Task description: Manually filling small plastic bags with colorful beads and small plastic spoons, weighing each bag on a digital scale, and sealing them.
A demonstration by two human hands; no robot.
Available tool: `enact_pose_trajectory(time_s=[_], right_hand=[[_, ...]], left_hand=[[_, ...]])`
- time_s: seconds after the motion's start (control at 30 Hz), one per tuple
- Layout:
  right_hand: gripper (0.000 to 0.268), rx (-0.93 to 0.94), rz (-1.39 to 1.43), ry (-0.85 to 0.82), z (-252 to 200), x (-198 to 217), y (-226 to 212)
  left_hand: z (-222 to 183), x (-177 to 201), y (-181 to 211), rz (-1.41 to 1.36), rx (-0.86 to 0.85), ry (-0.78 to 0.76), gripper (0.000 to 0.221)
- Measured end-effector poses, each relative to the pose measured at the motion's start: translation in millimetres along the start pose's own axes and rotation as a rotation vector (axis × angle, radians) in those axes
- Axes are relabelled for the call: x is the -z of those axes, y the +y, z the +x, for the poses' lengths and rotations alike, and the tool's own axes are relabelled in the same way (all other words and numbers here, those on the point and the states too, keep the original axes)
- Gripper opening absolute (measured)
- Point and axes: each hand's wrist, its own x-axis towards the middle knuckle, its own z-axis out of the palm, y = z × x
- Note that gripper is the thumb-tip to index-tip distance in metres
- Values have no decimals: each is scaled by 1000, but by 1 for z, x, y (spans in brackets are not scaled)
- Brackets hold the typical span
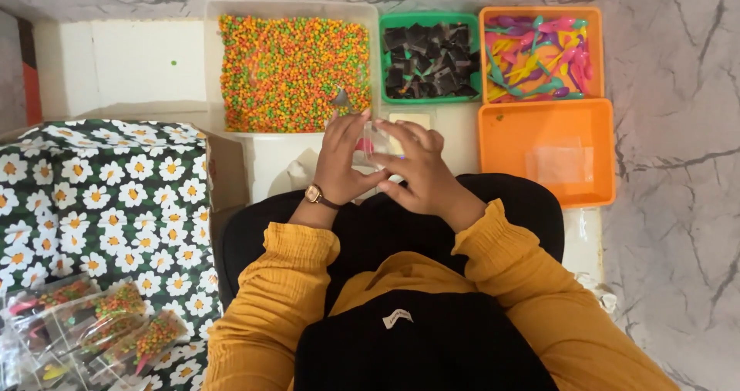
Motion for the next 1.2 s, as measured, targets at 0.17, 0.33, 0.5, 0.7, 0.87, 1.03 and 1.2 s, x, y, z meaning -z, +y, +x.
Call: enact_pose_trajectory(time_s=[0.17, 0.33, 0.5, 0.7, 0.87, 1.03, 1.2], right_hand=[[51, -8, -43, 19, 16, -3, 1], [48, -25, -6, -39, 17, -13, 3], [49, 4, 42, -26, 23, -15, 1], [57, -151, 246, 72, 22, -16, 16], [42, -267, 209, 105, 6, -55, 77], [44, -681, 114, -412, -6, -113, 96], [23, -458, -317, -216, 3, -168, 117]], left_hand=[[2, 4, 0, 31, 17, 10, 98], [4, 6, -4, 55, 31, 52, 98], [5, 7, -4, 68, 37, 68, 101], [27, 27, 4, 103, 18, 180, 86], [32, 77, -41, 189, 49, 332, 103], [31, 86, -48, 410, 177, 293, 119], [38, 69, -52, 405, 197, 255, 97]])
